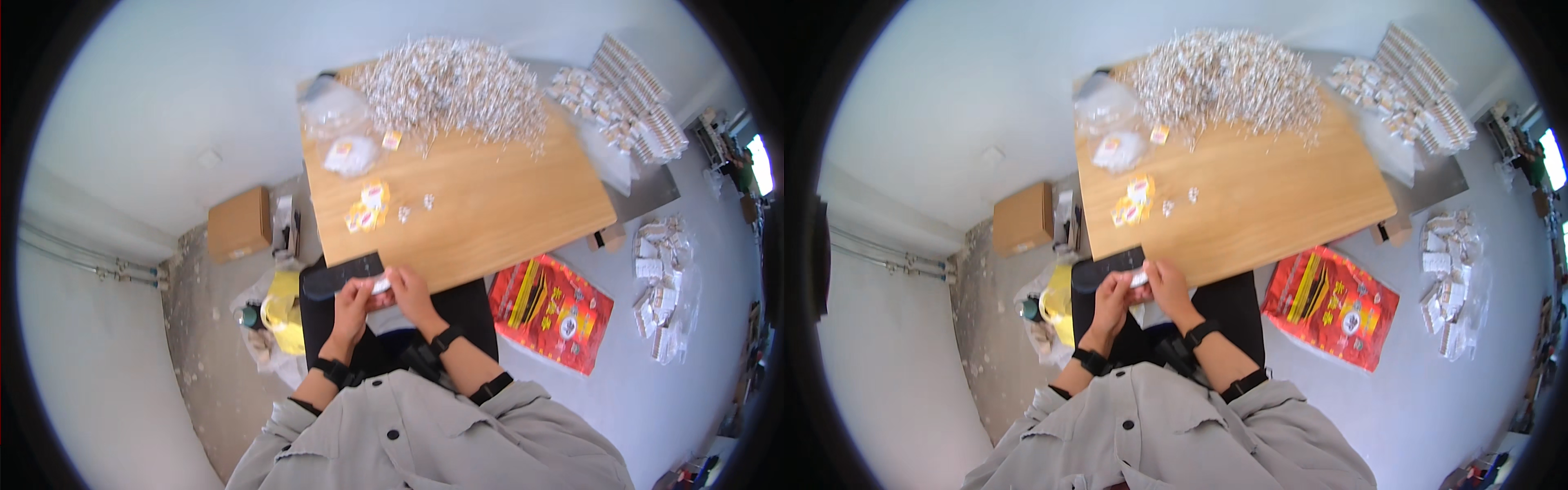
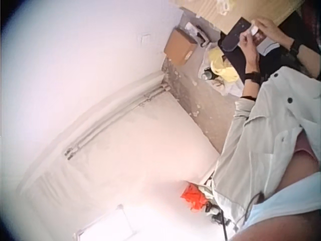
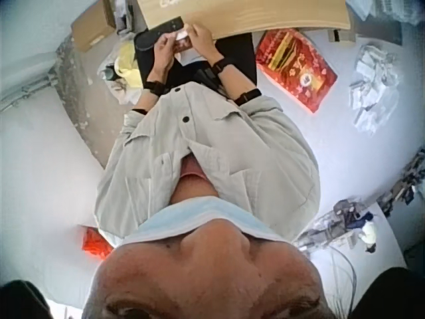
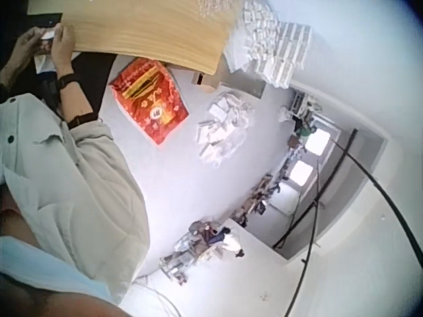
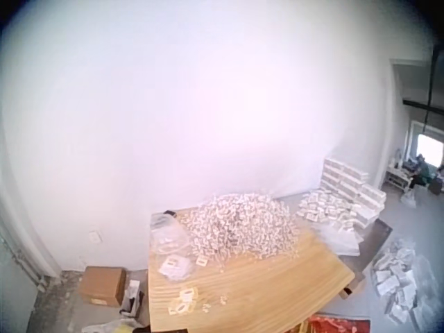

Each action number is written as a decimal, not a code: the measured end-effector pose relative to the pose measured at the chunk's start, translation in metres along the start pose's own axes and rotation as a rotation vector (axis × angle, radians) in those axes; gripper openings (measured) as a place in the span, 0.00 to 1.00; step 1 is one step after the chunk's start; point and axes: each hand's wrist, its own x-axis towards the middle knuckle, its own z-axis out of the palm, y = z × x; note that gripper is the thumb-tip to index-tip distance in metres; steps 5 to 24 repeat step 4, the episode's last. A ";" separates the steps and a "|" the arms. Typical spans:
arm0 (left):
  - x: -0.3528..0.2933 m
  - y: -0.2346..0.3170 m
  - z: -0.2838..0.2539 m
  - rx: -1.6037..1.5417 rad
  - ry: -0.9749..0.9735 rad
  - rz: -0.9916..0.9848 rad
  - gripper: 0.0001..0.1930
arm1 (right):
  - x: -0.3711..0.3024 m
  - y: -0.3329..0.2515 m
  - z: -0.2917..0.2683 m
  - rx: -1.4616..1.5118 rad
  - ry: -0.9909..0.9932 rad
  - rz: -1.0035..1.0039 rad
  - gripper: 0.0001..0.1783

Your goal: The person sits at a wooden table and packs cotton swabs into small transparent plastic sleeves. They gather loose swabs from a pile, align them into neat rows, and slide them into the sleeves. The person then places a small yellow label on the front of each filled sleeve.

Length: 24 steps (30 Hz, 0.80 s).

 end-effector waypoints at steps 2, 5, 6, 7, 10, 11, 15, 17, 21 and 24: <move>0.003 0.003 -0.005 0.082 -0.008 -0.025 0.09 | 0.001 -0.007 0.000 -0.019 0.006 -0.033 0.18; 0.001 0.008 -0.002 0.157 0.002 -0.019 0.09 | 0.002 0.001 -0.004 -0.136 0.010 -0.152 0.16; 0.001 0.008 -0.002 0.157 0.002 -0.019 0.09 | 0.002 0.001 -0.004 -0.136 0.010 -0.152 0.16; 0.001 0.008 -0.002 0.157 0.002 -0.019 0.09 | 0.002 0.001 -0.004 -0.136 0.010 -0.152 0.16; 0.001 0.008 -0.002 0.157 0.002 -0.019 0.09 | 0.002 0.001 -0.004 -0.136 0.010 -0.152 0.16; 0.001 0.008 -0.002 0.157 0.002 -0.019 0.09 | 0.002 0.001 -0.004 -0.136 0.010 -0.152 0.16; 0.001 0.008 -0.002 0.157 0.002 -0.019 0.09 | 0.002 0.001 -0.004 -0.136 0.010 -0.152 0.16; 0.001 0.008 -0.002 0.157 0.002 -0.019 0.09 | 0.002 0.001 -0.004 -0.136 0.010 -0.152 0.16; 0.001 0.008 -0.002 0.157 0.002 -0.019 0.09 | 0.002 0.001 -0.004 -0.136 0.010 -0.152 0.16; 0.001 0.008 -0.002 0.157 0.002 -0.019 0.09 | 0.002 0.001 -0.004 -0.136 0.010 -0.152 0.16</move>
